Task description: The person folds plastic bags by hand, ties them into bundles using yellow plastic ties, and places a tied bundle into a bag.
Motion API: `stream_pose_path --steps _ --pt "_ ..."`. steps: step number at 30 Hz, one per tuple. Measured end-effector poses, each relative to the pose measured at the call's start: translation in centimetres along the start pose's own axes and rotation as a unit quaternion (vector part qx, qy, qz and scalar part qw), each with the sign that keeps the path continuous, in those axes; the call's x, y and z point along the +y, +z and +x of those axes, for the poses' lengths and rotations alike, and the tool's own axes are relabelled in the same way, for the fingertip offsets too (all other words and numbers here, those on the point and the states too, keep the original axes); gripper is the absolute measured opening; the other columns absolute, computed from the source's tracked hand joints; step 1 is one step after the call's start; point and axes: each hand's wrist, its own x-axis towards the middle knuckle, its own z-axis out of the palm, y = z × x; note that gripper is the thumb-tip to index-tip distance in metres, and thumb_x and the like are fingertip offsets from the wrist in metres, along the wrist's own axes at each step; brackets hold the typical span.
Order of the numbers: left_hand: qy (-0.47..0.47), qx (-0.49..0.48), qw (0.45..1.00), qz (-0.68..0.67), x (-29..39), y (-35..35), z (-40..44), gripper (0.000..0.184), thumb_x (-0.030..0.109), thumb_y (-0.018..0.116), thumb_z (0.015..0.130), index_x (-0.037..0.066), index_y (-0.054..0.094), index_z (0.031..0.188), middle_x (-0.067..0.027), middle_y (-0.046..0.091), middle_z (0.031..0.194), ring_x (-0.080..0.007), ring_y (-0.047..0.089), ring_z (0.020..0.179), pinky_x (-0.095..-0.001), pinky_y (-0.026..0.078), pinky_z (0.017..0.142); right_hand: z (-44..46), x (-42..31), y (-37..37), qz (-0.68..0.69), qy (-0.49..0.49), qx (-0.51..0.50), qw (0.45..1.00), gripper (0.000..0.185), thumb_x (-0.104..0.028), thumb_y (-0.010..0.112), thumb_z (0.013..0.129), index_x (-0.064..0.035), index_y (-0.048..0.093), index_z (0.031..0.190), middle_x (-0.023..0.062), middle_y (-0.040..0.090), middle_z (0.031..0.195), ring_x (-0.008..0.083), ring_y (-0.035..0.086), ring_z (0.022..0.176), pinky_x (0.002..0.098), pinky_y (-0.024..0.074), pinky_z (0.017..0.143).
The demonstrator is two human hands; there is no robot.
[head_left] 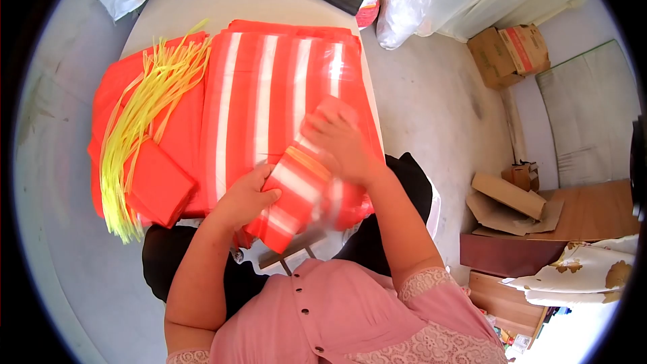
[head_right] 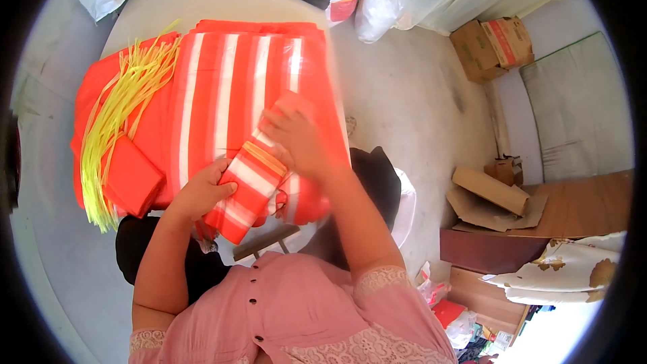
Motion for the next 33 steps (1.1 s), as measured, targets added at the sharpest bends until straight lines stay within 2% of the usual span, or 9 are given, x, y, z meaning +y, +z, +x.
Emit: stream_pose_path --steps 2,5,8,11,13,16,22,28,33 --pt "0.003 0.0 1.0 -0.015 0.0 -0.1 0.0 0.047 -0.003 0.061 0.098 -0.004 0.055 0.145 -0.0107 0.067 0.13 -0.0183 0.064 0.118 -0.0342 0.051 0.104 0.4 1.8 0.0 -0.055 0.048 0.009 0.997 0.056 -0.026 0.056 0.101 -0.0064 0.055 0.153 0.012 0.043 0.168 0.0398 0.028 0.16 0.0591 0.0221 0.128" --pt "0.012 -0.009 0.999 -0.039 -0.8 -0.2 0.4 0.047 -0.004 0.059 0.098 -0.004 0.055 0.145 -0.0106 0.067 0.131 -0.018 0.064 0.119 -0.034 0.051 0.105 0.7 3.8 -1.1 -0.064 0.23 0.028 0.971 0.055 -0.029 0.052 0.106 -0.0073 0.052 0.156 0.0154 0.036 0.171 0.0384 0.025 0.16 0.055 0.0204 0.129" --pt "0.019 -0.017 0.998 -0.064 -0.9 -0.4 0.2 0.049 -0.005 0.057 0.099 -0.004 0.052 0.148 -0.0112 0.066 0.134 -0.0184 0.063 0.122 -0.0345 0.05 0.107 -1.0 4.1 -0.7 -0.045 0.224 0.214 0.95 0.052 -0.027 0.053 0.109 -0.0062 0.05 0.157 0.0175 0.056 0.153 0.0339 0.051 0.142 0.0479 0.0375 0.121" --pt "-0.006 -0.022 0.997 -0.075 0.5 -0.1 -0.8 0.054 -0.005 0.057 0.1 -0.004 0.048 0.153 -0.0123 0.065 0.139 -0.0194 0.063 0.127 -0.0352 0.049 0.111 -3.7 -1.6 -1.9 0.2 0.347 0.163 0.902 0.054 -0.024 0.059 0.106 -0.0037 0.05 0.155 0.0192 0.066 0.131 0.0308 0.067 0.113 0.0439 0.0528 0.101" --pt "-0.016 -0.02 0.996 -0.085 1.3 0.1 -1.3 0.056 -0.004 0.058 0.1 -0.003 0.046 0.155 -0.0127 0.065 0.14 -0.0201 0.063 0.127 -0.0354 0.049 0.112 -5.7 -4.8 -0.9 0.324 0.39 0.105 0.855 0.061 -0.024 0.06 0.107 -0.0056 0.041 0.162 0.0138 0.07 0.116 0.0244 0.069 0.095 0.0377 0.0567 0.086" --pt "-0.019 -0.034 0.99 -0.137 1.5 0.6 -1.8 0.062 -0.003 0.06 0.1 -0.002 0.041 0.159 -0.0147 0.063 0.143 -0.0215 0.063 0.129 -0.0356 0.048 0.113 -7.4 -9.4 0.4 0.54 0.343 0.109 0.761 0.065 -0.017 0.058 0.108 -0.0061 0.031 0.167 0.0113 0.067 0.126 0.0191 0.065 0.112 0.0347 0.0507 0.101" --pt "0.049 -0.073 0.989 -0.118 -1.3 2.2 -1.6 0.092 -0.003 0.066 0.095 0.008 0.017 0.171 -0.0132 0.052 0.155 -0.0201 0.061 0.129 -0.0361 0.051 0.107 -7.2 -11.9 0.0 0.61 0.334 0.146 0.703 0.068 -0.016 0.056 0.109 -0.0063 0.025 0.168 0.0163 0.045 0.161 0.024 0.045 0.148 0.0397 0.0349 0.122" --pt "0.034 -0.121 0.965 -0.229 -1.8 4.5 -2.2 0.108 -0.009 0.072 0.088 0.012 0.009 0.173 -0.0108 0.036 0.167 -0.023 0.05 0.142 -0.0389 0.048 0.114 -9.1 -12.8 1.3 0.571 0.324 0.162 0.737 0.062 -0.015 0.057 0.111 -0.0047 0.029 0.165 0.0167 0.049 0.155 0.0228 0.05 0.141 0.0368 0.043 0.117" --pt "0.003 -0.059 0.965 -0.257 -2.1 7.6 -3.3 0.107 -0.012 0.074 0.086 0.011 0.013 0.172 -0.0112 0.039 0.163 -0.0245 0.046 0.146 -0.0407 0.046 0.117 -10.8 -13.9 1.2 0.56 0.33 0.19 0.736 0.062 -0.013 0.06 0.109 -0.003 0.033 0.163 0.0162 0.048 0.155 0.0219 0.049 0.141 0.0356 0.0415 0.118"
